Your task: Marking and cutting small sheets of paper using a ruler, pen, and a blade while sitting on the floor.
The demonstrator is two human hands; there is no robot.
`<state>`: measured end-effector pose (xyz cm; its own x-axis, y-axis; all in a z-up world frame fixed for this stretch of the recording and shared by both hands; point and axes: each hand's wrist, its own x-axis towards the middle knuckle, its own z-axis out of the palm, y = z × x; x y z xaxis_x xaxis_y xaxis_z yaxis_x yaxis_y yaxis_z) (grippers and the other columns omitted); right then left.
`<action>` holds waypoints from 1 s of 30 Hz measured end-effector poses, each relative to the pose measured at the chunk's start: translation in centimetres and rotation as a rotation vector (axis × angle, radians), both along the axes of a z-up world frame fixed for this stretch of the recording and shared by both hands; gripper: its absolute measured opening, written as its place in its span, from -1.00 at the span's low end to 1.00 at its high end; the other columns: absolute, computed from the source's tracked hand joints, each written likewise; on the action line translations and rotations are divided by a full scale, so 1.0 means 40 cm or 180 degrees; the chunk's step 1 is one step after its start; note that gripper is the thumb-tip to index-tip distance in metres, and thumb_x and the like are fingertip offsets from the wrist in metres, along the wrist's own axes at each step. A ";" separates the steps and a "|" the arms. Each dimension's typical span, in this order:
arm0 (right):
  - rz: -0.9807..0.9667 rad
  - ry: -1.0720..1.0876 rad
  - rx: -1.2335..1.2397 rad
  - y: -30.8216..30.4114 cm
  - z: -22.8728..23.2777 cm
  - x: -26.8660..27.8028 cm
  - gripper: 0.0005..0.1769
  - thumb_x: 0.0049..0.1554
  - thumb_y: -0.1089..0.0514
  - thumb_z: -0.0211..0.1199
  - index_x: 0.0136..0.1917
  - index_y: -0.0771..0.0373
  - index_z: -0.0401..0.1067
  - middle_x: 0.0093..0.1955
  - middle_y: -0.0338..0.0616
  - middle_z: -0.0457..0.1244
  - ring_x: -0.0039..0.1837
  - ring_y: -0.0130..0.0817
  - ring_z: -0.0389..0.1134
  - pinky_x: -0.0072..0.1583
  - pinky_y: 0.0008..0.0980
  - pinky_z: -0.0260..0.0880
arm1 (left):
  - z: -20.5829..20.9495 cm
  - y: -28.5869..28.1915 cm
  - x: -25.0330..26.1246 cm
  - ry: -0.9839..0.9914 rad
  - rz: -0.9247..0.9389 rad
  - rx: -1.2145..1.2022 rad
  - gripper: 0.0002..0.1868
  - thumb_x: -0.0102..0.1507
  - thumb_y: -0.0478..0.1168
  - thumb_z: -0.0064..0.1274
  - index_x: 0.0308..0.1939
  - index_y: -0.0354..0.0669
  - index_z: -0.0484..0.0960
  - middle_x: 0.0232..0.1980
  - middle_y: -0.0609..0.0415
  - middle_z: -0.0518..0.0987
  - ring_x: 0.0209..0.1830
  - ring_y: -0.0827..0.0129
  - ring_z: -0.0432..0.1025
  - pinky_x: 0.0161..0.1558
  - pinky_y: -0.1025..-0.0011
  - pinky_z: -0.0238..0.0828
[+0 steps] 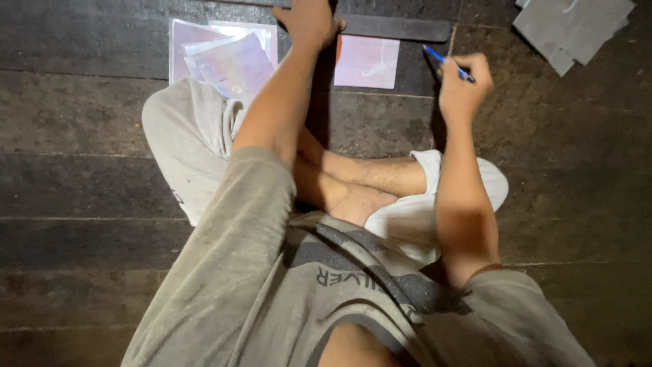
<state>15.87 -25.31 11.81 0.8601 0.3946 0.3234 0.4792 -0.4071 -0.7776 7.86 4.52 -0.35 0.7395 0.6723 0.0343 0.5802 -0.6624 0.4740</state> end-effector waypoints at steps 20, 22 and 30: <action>0.0337 0.0600 -0.2240 0.058 -0.185 -0.069 -0.29 0.02 0.08 0.38 0.42 0.22 0.33 0.24 0.16 0.27 0.23 0.15 0.32 0.24 -0.05 0.34 | 0.063 -0.295 -0.223 -0.0165 -0.0518 -0.0633 -0.34 0.04 0.07 0.33 0.19 0.02 0.55 0.42 -0.24 0.24 0.24 -0.25 0.27 0.20 -0.07 0.22; 0.0297 0.0590 -0.2085 0.072 -0.218 -0.085 -0.29 0.01 0.12 0.36 0.41 0.29 0.33 0.23 0.23 0.30 0.23 0.20 0.33 0.26 -0.05 0.34 | 0.041 -0.308 -0.202 -0.0442 -0.0024 -0.1038 -0.26 0.07 -0.04 0.36 0.30 -0.05 0.45 0.40 -0.29 0.25 0.22 -0.24 0.36 0.21 0.02 0.37; -0.0195 0.1713 -0.0907 0.122 -0.191 -0.111 -0.50 -0.13 0.17 0.47 0.06 0.31 0.41 -0.11 -0.06 0.40 -0.12 -0.30 0.45 -0.02 -0.36 0.50 | -0.117 -0.287 -0.136 -0.1466 0.0913 -0.1689 -0.19 0.05 -0.22 0.24 0.35 -0.24 0.26 0.18 -0.24 0.51 0.10 0.01 0.49 0.17 0.17 0.46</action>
<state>11.43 -20.43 4.15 0.8973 0.3464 -0.2737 0.0186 -0.6491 -0.7605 2.43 -6.97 -5.03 0.5224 0.8485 -0.0844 0.3618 -0.1309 0.9230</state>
